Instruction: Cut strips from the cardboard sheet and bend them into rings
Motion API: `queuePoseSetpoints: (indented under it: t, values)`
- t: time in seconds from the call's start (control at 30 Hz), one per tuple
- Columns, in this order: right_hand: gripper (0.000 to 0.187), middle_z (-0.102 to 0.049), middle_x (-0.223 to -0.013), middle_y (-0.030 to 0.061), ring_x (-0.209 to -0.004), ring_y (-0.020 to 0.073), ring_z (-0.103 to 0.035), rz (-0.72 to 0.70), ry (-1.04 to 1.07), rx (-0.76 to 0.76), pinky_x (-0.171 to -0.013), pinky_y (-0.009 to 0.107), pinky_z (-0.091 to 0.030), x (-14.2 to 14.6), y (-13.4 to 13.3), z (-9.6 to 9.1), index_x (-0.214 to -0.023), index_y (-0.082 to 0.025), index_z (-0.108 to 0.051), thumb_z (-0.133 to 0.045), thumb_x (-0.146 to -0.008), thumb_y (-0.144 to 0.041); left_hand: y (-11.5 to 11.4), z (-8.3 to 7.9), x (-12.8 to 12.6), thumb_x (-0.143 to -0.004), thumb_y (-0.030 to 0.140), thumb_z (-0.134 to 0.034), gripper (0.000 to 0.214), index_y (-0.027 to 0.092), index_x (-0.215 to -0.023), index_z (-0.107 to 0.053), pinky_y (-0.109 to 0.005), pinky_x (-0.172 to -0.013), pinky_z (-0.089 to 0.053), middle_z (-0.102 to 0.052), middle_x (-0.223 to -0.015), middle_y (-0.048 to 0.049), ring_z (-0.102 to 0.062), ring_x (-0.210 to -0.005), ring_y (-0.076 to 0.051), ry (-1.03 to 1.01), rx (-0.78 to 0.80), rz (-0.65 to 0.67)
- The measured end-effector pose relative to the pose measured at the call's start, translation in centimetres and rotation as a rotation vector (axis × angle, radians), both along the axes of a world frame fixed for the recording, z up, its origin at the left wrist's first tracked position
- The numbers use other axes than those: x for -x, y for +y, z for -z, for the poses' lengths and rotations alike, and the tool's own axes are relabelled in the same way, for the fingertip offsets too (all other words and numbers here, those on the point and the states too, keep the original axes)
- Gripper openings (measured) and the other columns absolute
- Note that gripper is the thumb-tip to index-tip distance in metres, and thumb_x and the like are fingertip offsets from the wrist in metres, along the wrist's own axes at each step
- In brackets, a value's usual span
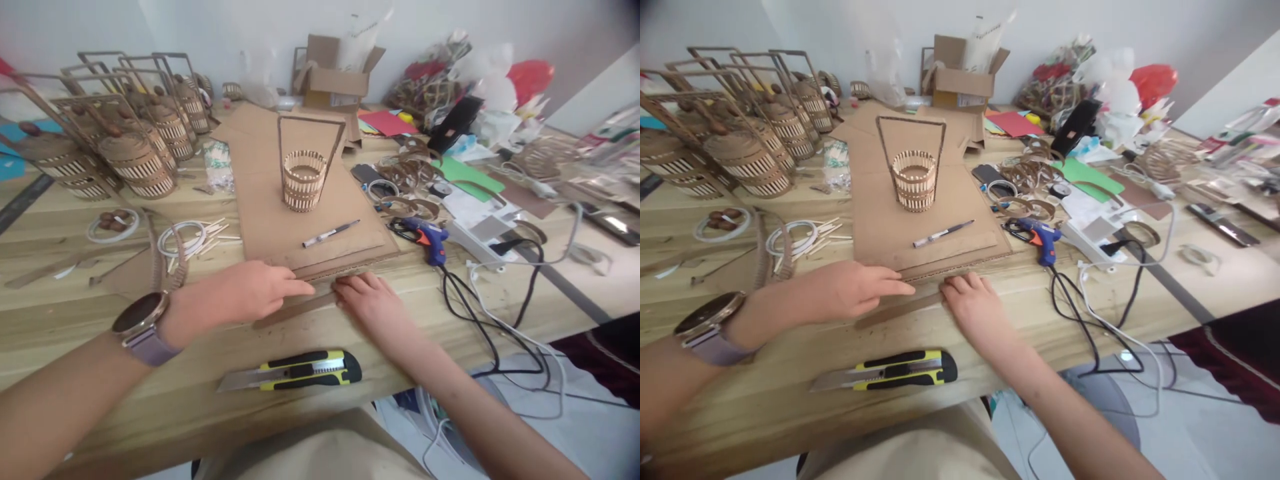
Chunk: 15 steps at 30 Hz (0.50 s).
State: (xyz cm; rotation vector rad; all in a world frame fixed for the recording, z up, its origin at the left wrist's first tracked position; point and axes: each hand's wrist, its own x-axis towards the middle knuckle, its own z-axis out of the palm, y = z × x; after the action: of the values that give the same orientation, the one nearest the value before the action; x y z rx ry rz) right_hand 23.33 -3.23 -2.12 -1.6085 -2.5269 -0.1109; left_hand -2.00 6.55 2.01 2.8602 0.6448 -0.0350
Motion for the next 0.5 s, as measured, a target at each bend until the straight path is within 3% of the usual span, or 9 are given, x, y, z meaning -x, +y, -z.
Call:
queuePoseSetpoints:
  t: [0.1,0.17,0.2,0.23,0.33,0.43,0.5]
  values:
    - [0.022,-0.069,-0.094,0.0082,-0.089,0.0236,-0.055,-0.068,-0.073,-0.025,-0.082,0.038,-0.044,-2.0,0.1,0.0,-0.102,-0.018,-0.069,-0.048,-0.101,-0.025,-1.6,0.0,-0.4,-0.096,0.019,-0.052,0.032,0.03,-0.119,-0.07,-0.032,-0.087,-0.052,-0.066,-0.132,-0.005,-0.07,-0.098,-0.02,0.048,-0.055,0.003]
    - [0.025,-0.068,-0.095,0.0079,-0.09,0.0237,-0.056,-0.137,-0.057,-0.096,-0.082,0.038,-0.043,-2.5,-0.2,-0.3,-0.101,-0.018,-0.068,-0.043,-0.103,-0.024,-3.4,-0.5,-1.0,-0.098,0.037,-0.057,0.024,0.024,-0.11,-0.072,-0.042,-0.098,-0.05,-0.062,-0.137,-0.0103,-0.063,-0.116,-0.029,-0.012,-0.101,0.005]
    - [0.028,-0.068,-0.094,0.0074,-0.09,0.0232,-0.056,-0.163,-0.029,-0.134,-0.082,0.038,-0.043,-2.6,-0.4,-0.6,-0.1,-0.018,-0.067,-0.039,-0.104,-0.024,-4.3,-0.8,-1.4,-0.095,0.046,-0.061,0.033,0.019,-0.112,-0.071,-0.044,-0.099,-0.049,-0.062,-0.135,-0.0129,-0.059,-0.12,-0.032,-0.032,-0.111,0.005]
    - [0.031,-0.068,-0.094,0.007,-0.089,0.0223,-0.057,-0.189,0.002,-0.153,-0.083,0.037,-0.043,-2.7,-0.4,-0.9,-0.1,-0.019,-0.066,-0.036,-0.105,-0.024,-5.3,-1.2,-1.8,-0.093,0.046,-0.064,0.036,0.016,-0.113,-0.068,-0.043,-0.093,-0.052,-0.067,-0.124,-0.0135,-0.062,-0.113,-0.031,-0.031,-0.121,-0.006]
    - [0.033,-0.067,-0.087,0.004,-0.083,0.0196,-0.059,-0.262,0.106,-0.256,-0.079,0.033,-0.042,-2.5,0.0,-2.2,-0.098,-0.022,-0.065,-0.033,-0.106,-0.024,-7.5,-1.9,-2.4,-0.097,0.014,-0.055,0.013,0.016,-0.106,-0.064,-0.032,-0.068,-0.054,-0.071,-0.092,-0.0061,-0.067,-0.079,-0.022,0.055,-0.089,-0.136]
    - [0.028,-0.069,-0.096,0.0065,-0.088,0.0203,-0.062,-0.268,0.157,-0.356,-0.08,0.033,-0.045,-2.0,1.1,-2.9,-0.112,-0.021,-0.064,-0.038,-0.104,-0.03,-8.0,-1.9,-1.2,-0.101,0.017,-0.048,0.015,0.02,-0.098,-0.062,-0.031,-0.063,-0.054,-0.071,-0.085,-0.0017,-0.068,-0.072,-0.021,0.029,-0.013,-0.354]
    - [0.036,-0.069,-0.109,0.0111,-0.096,0.023,-0.064,-0.214,0.17,-0.415,-0.085,0.036,-0.047,-1.9,1.9,-2.6,-0.13,-0.017,-0.057,-0.039,-0.103,-0.034,-7.7,-1.4,0.9,-0.103,0.023,-0.045,0.02,0.021,-0.096,-0.063,-0.033,-0.066,-0.056,-0.073,-0.089,-0.0026,-0.07,-0.076,-0.022,-0.015,-0.013,-0.519]
